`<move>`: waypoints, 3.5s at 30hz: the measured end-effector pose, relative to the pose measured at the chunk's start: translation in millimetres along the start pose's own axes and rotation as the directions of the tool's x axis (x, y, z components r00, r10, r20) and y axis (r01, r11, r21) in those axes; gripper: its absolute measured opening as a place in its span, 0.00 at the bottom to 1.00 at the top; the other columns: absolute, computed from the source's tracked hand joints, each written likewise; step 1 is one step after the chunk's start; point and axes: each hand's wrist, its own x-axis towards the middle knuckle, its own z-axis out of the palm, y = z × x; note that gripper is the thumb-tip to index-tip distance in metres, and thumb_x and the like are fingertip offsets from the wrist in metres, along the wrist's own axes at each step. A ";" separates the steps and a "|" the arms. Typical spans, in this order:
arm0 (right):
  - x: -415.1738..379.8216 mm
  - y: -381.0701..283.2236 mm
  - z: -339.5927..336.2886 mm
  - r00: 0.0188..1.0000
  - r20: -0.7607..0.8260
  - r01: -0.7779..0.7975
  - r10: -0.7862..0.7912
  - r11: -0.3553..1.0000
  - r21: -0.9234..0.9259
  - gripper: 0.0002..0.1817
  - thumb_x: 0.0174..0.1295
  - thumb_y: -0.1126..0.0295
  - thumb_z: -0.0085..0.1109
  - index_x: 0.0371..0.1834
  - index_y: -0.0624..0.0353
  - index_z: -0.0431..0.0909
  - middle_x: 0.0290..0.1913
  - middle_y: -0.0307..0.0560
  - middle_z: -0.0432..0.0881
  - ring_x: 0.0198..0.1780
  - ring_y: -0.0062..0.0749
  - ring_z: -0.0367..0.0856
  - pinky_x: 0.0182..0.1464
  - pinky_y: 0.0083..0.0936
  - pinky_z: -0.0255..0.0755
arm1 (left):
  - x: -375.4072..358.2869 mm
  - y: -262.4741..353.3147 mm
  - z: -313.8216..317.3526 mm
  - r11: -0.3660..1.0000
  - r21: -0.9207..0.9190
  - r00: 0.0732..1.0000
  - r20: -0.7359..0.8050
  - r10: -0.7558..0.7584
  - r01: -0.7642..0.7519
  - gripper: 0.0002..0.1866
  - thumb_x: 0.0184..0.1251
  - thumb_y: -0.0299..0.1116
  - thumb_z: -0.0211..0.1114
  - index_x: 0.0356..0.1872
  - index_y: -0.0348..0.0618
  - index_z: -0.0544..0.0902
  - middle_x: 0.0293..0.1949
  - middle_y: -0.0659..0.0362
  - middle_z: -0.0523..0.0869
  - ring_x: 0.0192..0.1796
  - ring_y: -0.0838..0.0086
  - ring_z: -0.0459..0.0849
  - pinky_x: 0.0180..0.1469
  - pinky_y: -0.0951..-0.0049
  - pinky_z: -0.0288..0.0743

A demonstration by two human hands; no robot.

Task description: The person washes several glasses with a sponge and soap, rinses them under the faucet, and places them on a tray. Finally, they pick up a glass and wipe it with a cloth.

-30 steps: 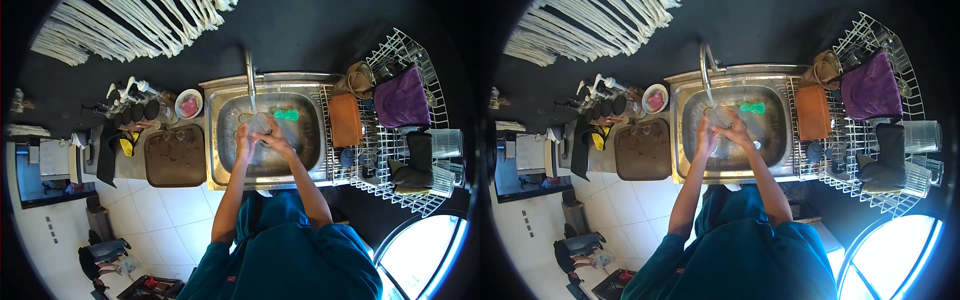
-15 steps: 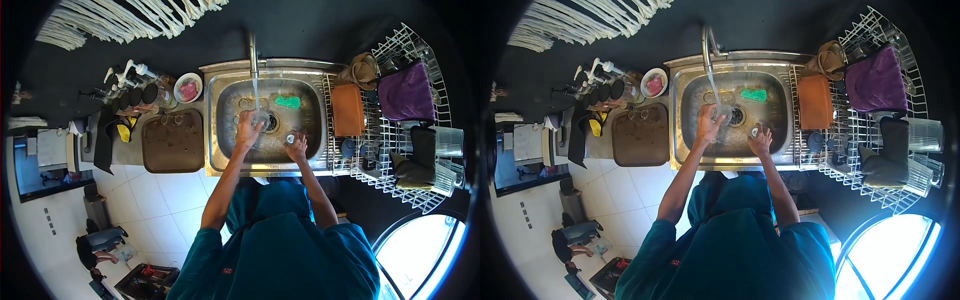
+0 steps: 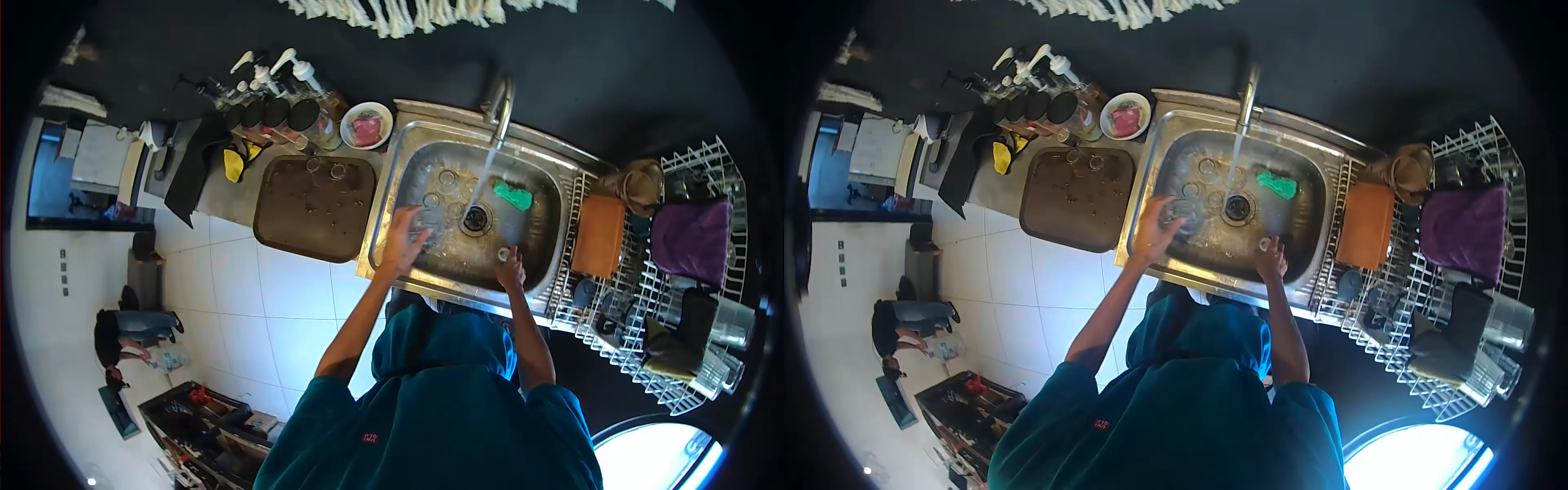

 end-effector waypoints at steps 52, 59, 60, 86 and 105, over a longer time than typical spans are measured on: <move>3.5 -152.1 -64.7 0.880 0.320 -0.427 -0.352 -0.289 0.857 0.28 0.68 0.47 0.46 0.63 0.54 0.61 0.52 0.52 0.72 0.48 0.37 0.74 0.56 0.36 0.67 | 78.6 50.0 73.5 0.776 -0.368 0.858 0.254 -0.446 0.512 0.48 0.49 0.41 0.77 0.69 0.39 0.59 0.47 0.49 0.81 0.51 0.71 0.79 0.44 0.71 0.78; 14.1 -140.5 -68.7 0.884 0.356 -0.431 -0.304 -0.231 0.872 0.31 0.67 0.39 0.43 0.63 0.50 0.61 0.49 0.49 0.74 0.42 0.31 0.75 0.46 0.30 0.71 | 79.6 56.7 81.6 0.768 -0.495 0.913 0.250 -0.323 0.407 0.44 0.52 0.41 0.76 0.68 0.40 0.61 0.40 0.51 0.80 0.41 0.73 0.80 0.35 0.74 0.76; 15.7 -138.1 -70.0 0.871 0.360 -0.440 -0.335 -0.206 0.874 0.31 0.66 0.39 0.43 0.61 0.51 0.62 0.44 0.47 0.75 0.37 0.31 0.76 0.42 0.29 0.71 | 80.5 68.3 75.9 0.659 -0.566 0.869 0.313 -0.384 0.495 0.44 0.52 0.41 0.76 0.67 0.41 0.61 0.39 0.53 0.80 0.39 0.74 0.79 0.34 0.76 0.75; 17.8 -175.4 -90.7 0.825 -0.541 0.462 -0.165 0.749 0.475 0.33 0.38 0.55 0.78 0.46 0.60 0.76 0.41 0.54 0.79 0.43 0.43 0.78 0.48 0.36 0.72 | 52.9 13.4 97.8 0.205 -0.748 0.737 0.495 -0.460 0.631 0.28 0.70 0.51 0.55 0.61 0.40 0.65 0.50 0.55 0.76 0.48 0.68 0.79 0.53 0.68 0.74; 23.0 -154.6 -53.2 0.943 0.233 -0.282 -0.236 -0.202 0.938 0.16 0.72 0.58 0.36 0.54 0.52 0.67 0.47 0.45 0.75 0.48 0.33 0.74 0.50 0.33 0.70 | 77.8 58.5 82.7 0.937 -0.345 0.998 -0.026 -0.064 0.051 0.45 0.47 0.32 0.77 0.66 0.40 0.60 0.51 0.49 0.78 0.52 0.65 0.78 0.57 0.66 0.71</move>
